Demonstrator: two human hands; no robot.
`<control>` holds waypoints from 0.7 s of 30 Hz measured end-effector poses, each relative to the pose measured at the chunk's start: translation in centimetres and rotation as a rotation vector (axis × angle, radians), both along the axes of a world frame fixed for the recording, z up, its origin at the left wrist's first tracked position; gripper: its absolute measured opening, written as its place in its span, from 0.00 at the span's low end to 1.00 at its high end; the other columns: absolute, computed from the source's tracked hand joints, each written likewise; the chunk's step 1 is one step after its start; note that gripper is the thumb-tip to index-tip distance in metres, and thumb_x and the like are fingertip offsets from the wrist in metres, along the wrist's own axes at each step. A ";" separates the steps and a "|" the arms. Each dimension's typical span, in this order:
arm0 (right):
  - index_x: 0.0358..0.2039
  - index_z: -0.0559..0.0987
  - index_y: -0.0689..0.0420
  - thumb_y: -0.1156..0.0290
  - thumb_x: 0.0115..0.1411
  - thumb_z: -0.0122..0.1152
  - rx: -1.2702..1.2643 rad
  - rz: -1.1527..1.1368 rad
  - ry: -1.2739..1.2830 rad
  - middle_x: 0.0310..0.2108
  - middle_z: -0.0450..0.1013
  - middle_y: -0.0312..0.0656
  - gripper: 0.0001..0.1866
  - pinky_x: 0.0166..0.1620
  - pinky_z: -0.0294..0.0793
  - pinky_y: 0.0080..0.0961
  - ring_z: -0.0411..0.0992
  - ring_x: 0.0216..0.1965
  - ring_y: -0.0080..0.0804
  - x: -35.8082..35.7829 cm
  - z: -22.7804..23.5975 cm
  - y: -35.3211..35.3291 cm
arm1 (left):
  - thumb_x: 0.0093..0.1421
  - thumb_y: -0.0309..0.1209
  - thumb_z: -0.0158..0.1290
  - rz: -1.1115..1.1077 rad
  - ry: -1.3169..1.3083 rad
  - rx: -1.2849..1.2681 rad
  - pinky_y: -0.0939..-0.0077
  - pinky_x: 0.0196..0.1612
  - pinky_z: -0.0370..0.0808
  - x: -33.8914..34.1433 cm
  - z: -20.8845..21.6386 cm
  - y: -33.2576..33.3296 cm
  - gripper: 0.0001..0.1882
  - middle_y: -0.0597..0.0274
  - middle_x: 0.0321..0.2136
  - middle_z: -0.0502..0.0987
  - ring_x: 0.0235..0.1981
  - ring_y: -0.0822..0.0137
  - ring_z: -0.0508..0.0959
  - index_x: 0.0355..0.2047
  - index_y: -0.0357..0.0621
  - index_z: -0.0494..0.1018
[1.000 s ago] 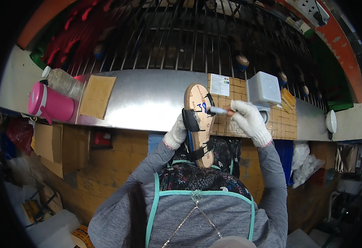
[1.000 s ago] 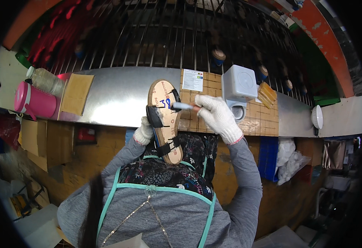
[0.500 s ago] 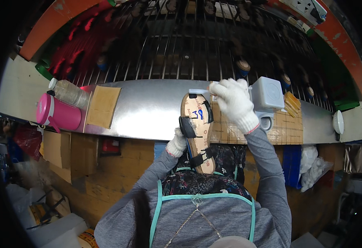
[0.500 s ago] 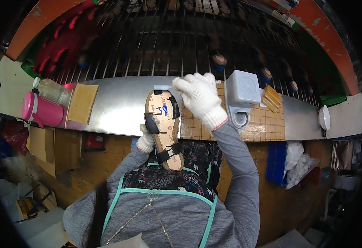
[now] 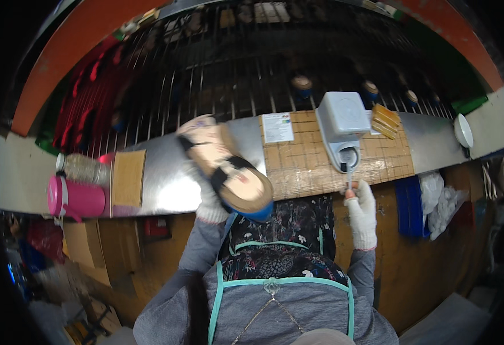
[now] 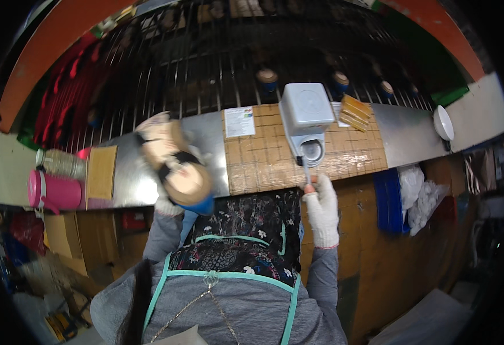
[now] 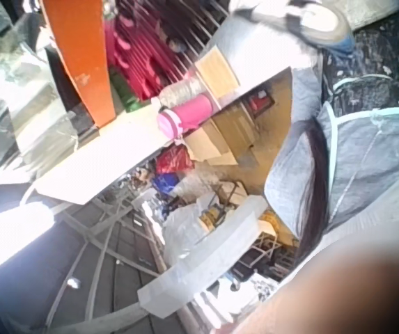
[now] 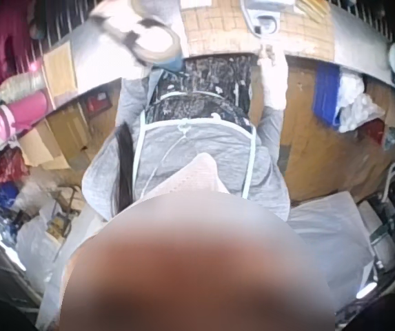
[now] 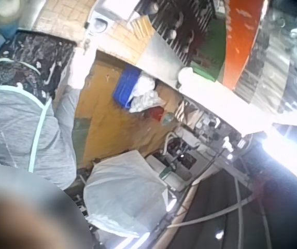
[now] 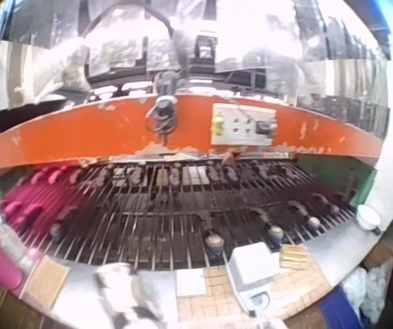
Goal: The person repeatedly cleans a pair of blue sandals with black straps using a toothbrush. They hold the sandals in one hand and scrub the straps and soles with the toothbrush in the other hand, occasionally dipping the brush into a small container on the counter.
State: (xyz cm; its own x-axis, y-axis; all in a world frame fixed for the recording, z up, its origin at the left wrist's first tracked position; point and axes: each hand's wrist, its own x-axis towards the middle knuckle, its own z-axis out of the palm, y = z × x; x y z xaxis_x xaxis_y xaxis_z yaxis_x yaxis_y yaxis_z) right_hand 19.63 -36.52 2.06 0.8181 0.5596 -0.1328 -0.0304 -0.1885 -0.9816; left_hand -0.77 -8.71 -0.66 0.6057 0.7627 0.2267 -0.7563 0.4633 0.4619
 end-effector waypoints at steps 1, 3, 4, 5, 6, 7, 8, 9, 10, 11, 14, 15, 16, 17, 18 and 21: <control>0.46 0.74 0.62 0.73 0.67 0.55 -0.004 -0.059 -0.052 0.34 0.74 0.34 0.10 0.34 0.66 0.14 0.65 0.31 0.15 1.1 0.1 -0.9 | 0.39 0.85 0.46 0.091 -0.091 0.031 0.50 0.68 0.64 0.4 1.8 0.3 0.69 0.49 0.66 0.61 0.64 0.50 0.66 0.70 0.46 0.54; 0.45 0.75 0.64 0.75 0.66 0.55 0.030 -0.199 -0.067 0.32 0.72 0.33 0.09 0.33 0.67 0.15 0.66 0.30 0.16 2.8 0.3 -2.3 | 0.37 0.79 0.56 0.268 -0.136 0.027 0.41 0.68 0.60 1.2 5.4 0.8 0.67 0.50 0.65 0.63 0.63 0.44 0.67 0.69 0.47 0.56; 0.44 0.77 0.64 0.74 0.66 0.56 0.007 -0.207 -0.186 0.30 0.71 0.31 0.09 0.32 0.67 0.15 0.65 0.29 0.15 3.6 0.4 -2.9 | 0.34 0.75 0.62 0.285 -0.189 -0.035 0.33 0.67 0.59 1.4 6.9 1.0 0.66 0.50 0.64 0.63 0.62 0.40 0.67 0.68 0.50 0.58; 0.45 0.78 0.63 0.74 0.65 0.57 -0.065 -0.210 -0.259 0.29 0.72 0.33 0.10 0.31 0.66 0.17 0.66 0.28 0.16 4.3 0.5 -3.3 | 0.32 0.72 0.67 0.377 -0.105 -0.012 0.26 0.66 0.58 1.6 8.2 1.3 0.65 0.51 0.64 0.64 0.61 0.36 0.66 0.67 0.53 0.59; 0.45 0.78 0.62 0.74 0.64 0.58 -0.129 -0.213 -0.310 0.28 0.73 0.34 0.10 0.30 0.66 0.18 0.67 0.28 0.17 5.0 0.6 -3.7 | 0.30 0.70 0.68 0.383 -0.188 -0.053 0.20 0.65 0.57 1.5 9.2 1.5 0.64 0.51 0.66 0.61 0.64 0.34 0.63 0.67 0.60 0.60; 0.45 0.79 0.60 0.73 0.64 0.59 -0.215 -0.189 -0.385 0.28 0.73 0.35 0.10 0.32 0.67 0.20 0.68 0.28 0.20 5.5 0.8 -4.0 | 0.30 0.67 0.70 0.487 -0.131 -0.046 0.20 0.65 0.56 1.4 9.9 1.8 0.64 0.52 0.68 0.59 0.66 0.35 0.60 0.67 0.59 0.60; 0.45 0.79 0.57 0.72 0.63 0.60 -0.302 -0.165 -0.457 0.28 0.74 0.37 0.10 0.34 0.67 0.22 0.70 0.29 0.22 6.1 0.9 -4.2 | 0.30 0.64 0.71 0.479 -0.077 0.016 0.19 0.65 0.56 1.1 10.3 2.2 0.63 0.53 0.69 0.56 0.67 0.36 0.58 0.68 0.59 0.60; 0.45 0.80 0.55 0.71 0.62 0.61 -0.388 -0.147 -0.501 0.29 0.75 0.38 0.11 0.36 0.68 0.25 0.72 0.29 0.25 6.5 1.1 -4.2 | 0.30 0.61 0.73 0.481 -0.060 0.026 0.19 0.65 0.55 0.8 10.4 2.7 0.63 0.54 0.71 0.54 0.69 0.38 0.56 0.68 0.59 0.60; 0.42 0.80 0.55 0.71 0.61 0.61 -0.416 -0.135 -0.619 0.29 0.75 0.39 0.08 0.35 0.68 0.27 0.72 0.29 0.28 6.9 1.3 -4.1 | 0.33 0.58 0.73 0.456 -0.080 0.056 0.23 0.66 0.56 0.3 10.3 3.2 0.61 0.54 0.70 0.55 0.69 0.41 0.56 0.68 0.56 0.60; 0.39 0.79 0.55 0.71 0.60 0.61 -0.441 -0.128 -0.713 0.29 0.75 0.39 0.06 0.35 0.68 0.29 0.73 0.28 0.30 7.3 1.4 -3.8 | 0.36 0.55 0.74 0.469 -0.052 0.103 0.27 0.68 0.57 -0.2 10.0 3.7 0.59 0.55 0.70 0.57 0.69 0.45 0.57 0.68 0.52 0.60; 0.32 0.80 0.52 0.67 0.57 0.64 -0.545 -0.092 -0.871 0.27 0.76 0.38 0.04 0.42 0.65 0.36 0.75 0.34 0.39 8.2 1.7 -2.9 | 0.45 0.49 0.73 0.528 0.003 0.263 0.39 0.70 0.59 -1.4 8.7 5.2 0.53 0.55 0.68 0.62 0.69 0.52 0.60 0.68 0.47 0.61; 0.32 0.80 0.51 0.66 0.57 0.65 -0.572 -0.048 -0.902 0.27 0.76 0.38 0.05 0.43 0.64 0.36 0.75 0.35 0.39 8.6 1.8 -2.6 | 0.48 0.46 0.72 0.572 0.024 0.314 0.42 0.71 0.59 -1.6 8.2 5.3 0.50 0.55 0.67 0.64 0.69 0.53 0.61 0.67 0.46 0.61; 0.31 0.80 0.50 0.65 0.57 0.66 -0.574 -0.004 -0.942 0.27 0.76 0.37 0.05 0.44 0.63 0.36 0.75 0.36 0.38 9.1 2.0 -2.4 | 0.49 0.45 0.72 0.626 0.051 0.369 0.43 0.71 0.58 -1.8 7.9 5.5 0.49 0.54 0.66 0.64 0.68 0.54 0.62 0.67 0.45 0.61; 0.31 0.80 0.47 0.67 0.54 0.66 -0.580 0.033 -0.993 0.28 0.76 0.34 0.04 0.43 0.63 0.36 0.74 0.36 0.35 9.5 2.0 -2.1 | 0.51 0.44 0.71 0.558 0.008 0.351 0.44 0.72 0.58 -2.0 7.6 5.5 0.47 0.54 0.66 0.65 0.68 0.54 0.63 0.67 0.44 0.61; 0.30 0.80 0.47 0.67 0.54 0.66 -0.625 0.063 -1.028 0.28 0.76 0.34 0.04 0.43 0.63 0.36 0.74 0.36 0.35 9.8 2.0 -1.8 | 0.53 0.42 0.70 0.514 0.061 0.400 0.46 0.72 0.57 -2.1 7.4 5.4 0.46 0.54 0.66 0.66 0.67 0.54 0.64 0.67 0.43 0.61; 0.30 0.79 0.45 0.68 0.53 0.67 -0.677 0.114 -1.162 0.28 0.75 0.33 0.05 0.43 0.63 0.37 0.73 0.36 0.36 10.8 2.1 -1.0 | 0.55 0.40 0.68 0.422 0.133 0.392 0.49 0.73 0.56 -2.4 6.7 4.8 0.44 0.52 0.65 0.66 0.67 0.55 0.65 0.67 0.39 0.60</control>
State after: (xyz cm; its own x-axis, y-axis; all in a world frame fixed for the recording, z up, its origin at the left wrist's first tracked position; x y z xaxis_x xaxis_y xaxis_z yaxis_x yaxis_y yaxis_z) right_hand 30.40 -37.53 4.11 0.5984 0.7323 0.3250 0.7965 -0.5877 -0.1423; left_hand -3.13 -3.89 6.05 0.3106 0.8185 0.4833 -0.7620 -0.0895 0.6414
